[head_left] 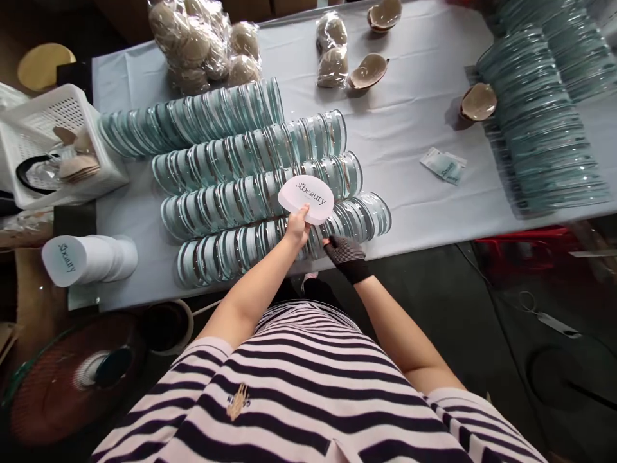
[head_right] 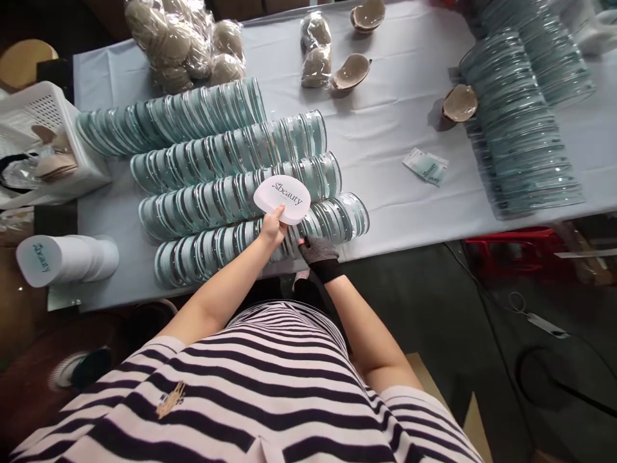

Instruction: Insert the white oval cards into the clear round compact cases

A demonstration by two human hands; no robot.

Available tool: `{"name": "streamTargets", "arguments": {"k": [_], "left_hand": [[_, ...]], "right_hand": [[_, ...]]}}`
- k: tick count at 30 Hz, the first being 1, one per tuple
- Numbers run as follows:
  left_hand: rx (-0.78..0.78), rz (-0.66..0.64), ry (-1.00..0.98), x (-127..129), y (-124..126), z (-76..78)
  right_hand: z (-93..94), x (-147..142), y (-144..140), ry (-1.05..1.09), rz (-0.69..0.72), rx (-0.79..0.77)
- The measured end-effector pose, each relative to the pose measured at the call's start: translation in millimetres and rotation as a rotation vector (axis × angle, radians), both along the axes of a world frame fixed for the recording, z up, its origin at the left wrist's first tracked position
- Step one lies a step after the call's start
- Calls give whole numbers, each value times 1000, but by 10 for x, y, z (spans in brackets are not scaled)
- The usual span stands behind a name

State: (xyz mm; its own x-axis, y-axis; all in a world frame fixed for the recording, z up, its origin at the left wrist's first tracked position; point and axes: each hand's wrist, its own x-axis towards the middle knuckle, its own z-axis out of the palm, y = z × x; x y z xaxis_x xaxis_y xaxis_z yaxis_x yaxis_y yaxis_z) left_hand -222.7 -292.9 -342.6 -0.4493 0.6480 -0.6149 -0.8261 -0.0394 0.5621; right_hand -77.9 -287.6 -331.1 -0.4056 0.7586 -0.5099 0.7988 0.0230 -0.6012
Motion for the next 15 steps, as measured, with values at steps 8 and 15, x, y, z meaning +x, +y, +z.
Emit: {"name": "streamTargets", "arguments": {"k": [8, 15], "left_hand": [[-75, -242, 103, -415, -562, 208], [-80, -295, 16, -928, -787, 272]], "right_hand": [[357, -539, -24, 103, 42, 549], [255, -881, -368, 81, -414, 460]]}}
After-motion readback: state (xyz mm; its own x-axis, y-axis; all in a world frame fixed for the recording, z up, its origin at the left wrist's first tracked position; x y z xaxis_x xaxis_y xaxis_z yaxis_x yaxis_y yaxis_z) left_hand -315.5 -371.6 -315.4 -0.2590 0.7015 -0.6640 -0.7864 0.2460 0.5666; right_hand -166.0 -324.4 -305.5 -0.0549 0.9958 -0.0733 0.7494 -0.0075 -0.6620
